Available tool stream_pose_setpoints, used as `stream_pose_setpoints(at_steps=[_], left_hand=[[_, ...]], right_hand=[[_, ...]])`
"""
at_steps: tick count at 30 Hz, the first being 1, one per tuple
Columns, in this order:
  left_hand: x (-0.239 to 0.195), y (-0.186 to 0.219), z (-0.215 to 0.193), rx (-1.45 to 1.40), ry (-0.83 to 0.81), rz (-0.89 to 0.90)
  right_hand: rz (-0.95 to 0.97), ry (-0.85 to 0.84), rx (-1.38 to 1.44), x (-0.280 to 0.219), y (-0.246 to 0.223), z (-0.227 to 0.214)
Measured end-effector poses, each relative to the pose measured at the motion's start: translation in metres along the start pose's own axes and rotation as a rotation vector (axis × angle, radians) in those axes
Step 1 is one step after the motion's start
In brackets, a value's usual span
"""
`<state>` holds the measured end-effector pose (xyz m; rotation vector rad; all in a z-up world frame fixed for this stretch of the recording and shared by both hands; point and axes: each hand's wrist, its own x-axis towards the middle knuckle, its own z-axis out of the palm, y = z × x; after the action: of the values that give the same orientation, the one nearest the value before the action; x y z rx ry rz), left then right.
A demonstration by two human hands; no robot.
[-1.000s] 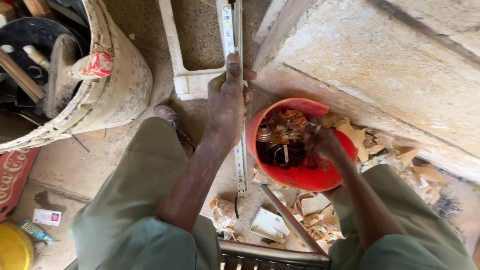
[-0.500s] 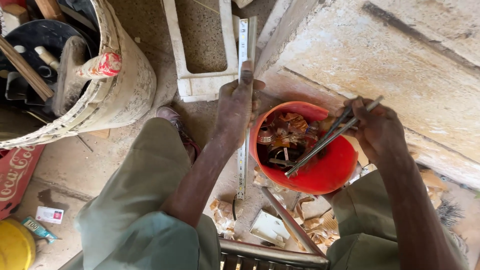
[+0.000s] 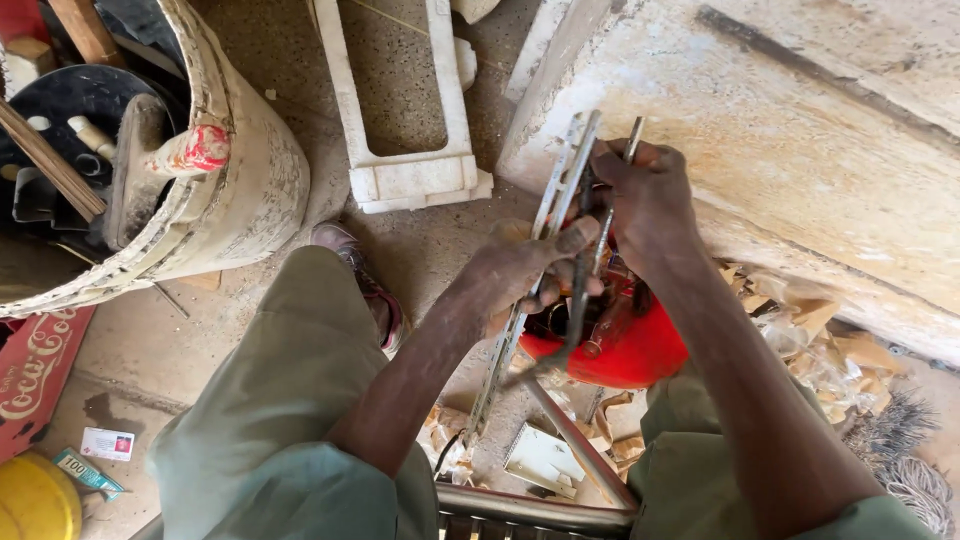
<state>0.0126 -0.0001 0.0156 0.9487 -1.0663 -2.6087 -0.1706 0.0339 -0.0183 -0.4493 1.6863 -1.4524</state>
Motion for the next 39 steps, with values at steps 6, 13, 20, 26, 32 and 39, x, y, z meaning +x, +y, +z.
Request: stream_pose_setpoints(at_steps=[6, 13, 20, 26, 32, 39], left_hand=[[0.001, -0.004, 0.005, 0.009, 0.012, 0.063], [0.014, 0.010, -0.026, 0.021, 0.309, 0.021], [0.011, 0.028, -0.044, -0.272, 0.498, 0.221], [0.010, 0.029, -0.039, -0.249, 0.515, 0.188], [0.006, 0.030, -0.034, 0.322, 0.645, 0.080], [-0.006, 0.045, -0.007, 0.508, 0.359, 0.069]], right_hand=[[0.081, -0.134, -0.095, -0.012, -0.013, -0.001], [0.065, -0.266, -0.259, -0.033, -0.035, -0.001], [0.133, -0.535, -0.259, -0.086, -0.028, 0.021], [0.045, -0.529, -0.253, -0.083, -0.042, 0.007], [-0.153, -0.431, -0.494, -0.082, -0.069, -0.010], [0.016, -0.439, -0.484, -0.074, -0.064, -0.019]])
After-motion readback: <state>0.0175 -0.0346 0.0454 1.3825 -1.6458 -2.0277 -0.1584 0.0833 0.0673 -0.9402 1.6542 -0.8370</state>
